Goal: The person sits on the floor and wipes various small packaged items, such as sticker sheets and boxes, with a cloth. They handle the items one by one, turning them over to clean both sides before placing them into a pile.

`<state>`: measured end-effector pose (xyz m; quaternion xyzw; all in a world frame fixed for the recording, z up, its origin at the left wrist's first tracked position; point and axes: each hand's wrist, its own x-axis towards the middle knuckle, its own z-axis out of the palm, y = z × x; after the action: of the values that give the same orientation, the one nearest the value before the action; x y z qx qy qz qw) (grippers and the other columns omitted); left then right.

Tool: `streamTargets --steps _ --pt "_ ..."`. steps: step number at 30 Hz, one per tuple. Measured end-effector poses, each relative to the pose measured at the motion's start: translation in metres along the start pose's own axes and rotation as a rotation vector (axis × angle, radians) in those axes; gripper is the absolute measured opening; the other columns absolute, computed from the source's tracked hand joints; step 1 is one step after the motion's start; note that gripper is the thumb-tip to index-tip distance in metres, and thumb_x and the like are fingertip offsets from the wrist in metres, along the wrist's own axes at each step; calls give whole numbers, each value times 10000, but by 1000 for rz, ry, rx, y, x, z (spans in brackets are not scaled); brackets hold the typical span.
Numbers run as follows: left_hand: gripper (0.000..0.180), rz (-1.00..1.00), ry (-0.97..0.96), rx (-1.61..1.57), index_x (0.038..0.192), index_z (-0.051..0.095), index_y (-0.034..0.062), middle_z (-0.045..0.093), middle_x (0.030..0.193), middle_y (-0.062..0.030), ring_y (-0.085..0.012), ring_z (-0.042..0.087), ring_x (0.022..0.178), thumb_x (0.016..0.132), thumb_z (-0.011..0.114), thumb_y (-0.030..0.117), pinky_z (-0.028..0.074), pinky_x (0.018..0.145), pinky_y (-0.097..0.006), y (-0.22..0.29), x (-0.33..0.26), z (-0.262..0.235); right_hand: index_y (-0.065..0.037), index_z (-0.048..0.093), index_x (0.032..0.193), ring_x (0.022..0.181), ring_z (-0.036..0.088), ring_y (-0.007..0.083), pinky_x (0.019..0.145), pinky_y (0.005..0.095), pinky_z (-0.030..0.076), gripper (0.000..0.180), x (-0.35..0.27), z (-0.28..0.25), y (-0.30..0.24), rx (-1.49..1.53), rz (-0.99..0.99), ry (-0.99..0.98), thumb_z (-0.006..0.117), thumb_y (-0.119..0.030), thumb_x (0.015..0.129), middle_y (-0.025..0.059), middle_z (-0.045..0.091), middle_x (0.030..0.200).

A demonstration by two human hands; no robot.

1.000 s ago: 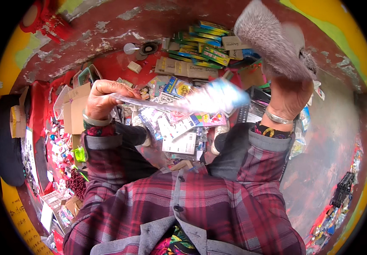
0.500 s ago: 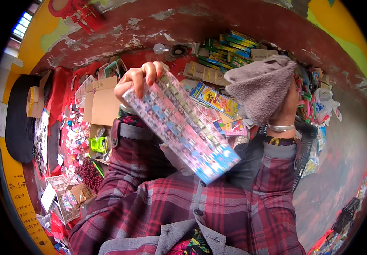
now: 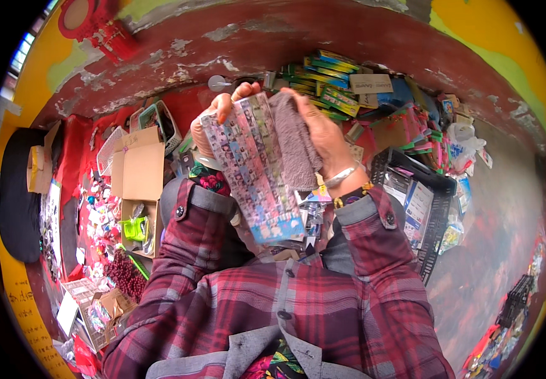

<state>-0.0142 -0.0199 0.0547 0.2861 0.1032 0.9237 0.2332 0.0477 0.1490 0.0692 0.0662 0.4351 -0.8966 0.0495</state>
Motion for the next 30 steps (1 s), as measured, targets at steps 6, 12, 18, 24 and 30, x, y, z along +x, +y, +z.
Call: streamTargets --steps 6,12,18,24,30 --pt "378 -160 225 144 941 607 18 489 1271 -185 -292 475 1164 883 469 365 388 980 -404 -15 -4 -3 56 617 1003 796 603 93 723 210 483 182 0 -17 10 -95 9 -123 608 -56 860 58 649 909" --pt "780 -269 414 212 1316 410 3 514 1241 -187 -257 534 1088 870 375 642 422 943 -407 -15 -3 17 56 626 950 720 593 83 663 205 479 132 4 -28 1 -124 -177 41 607 -23 846 49 648 857" --pt "303 -365 484 466 1110 573 -4 617 1012 -46 -114 566 925 936 528 240 461 821 -274 -33 -10 5 21 639 932 685 536 46 625 195 433 128 6 -36 2 -230 -303 147 610 -86 867 -4 624 814" --pt "270 -319 526 583 1048 595 -7 621 955 -23 -86 563 826 948 499 224 454 758 -235 -31 -12 2 -13 627 1013 809 591 81 719 231 473 259 10 -55 -23 -252 -510 188 515 -235 943 29 645 914" --pt "281 -382 227 1050 1095 575 -32 631 960 -32 -81 571 861 947 506 197 464 760 -223 -41 -17 -4 -100 649 959 854 587 221 685 340 451 247 7 -29 -2 -1265 -867 9 526 -308 913 58 640 889"
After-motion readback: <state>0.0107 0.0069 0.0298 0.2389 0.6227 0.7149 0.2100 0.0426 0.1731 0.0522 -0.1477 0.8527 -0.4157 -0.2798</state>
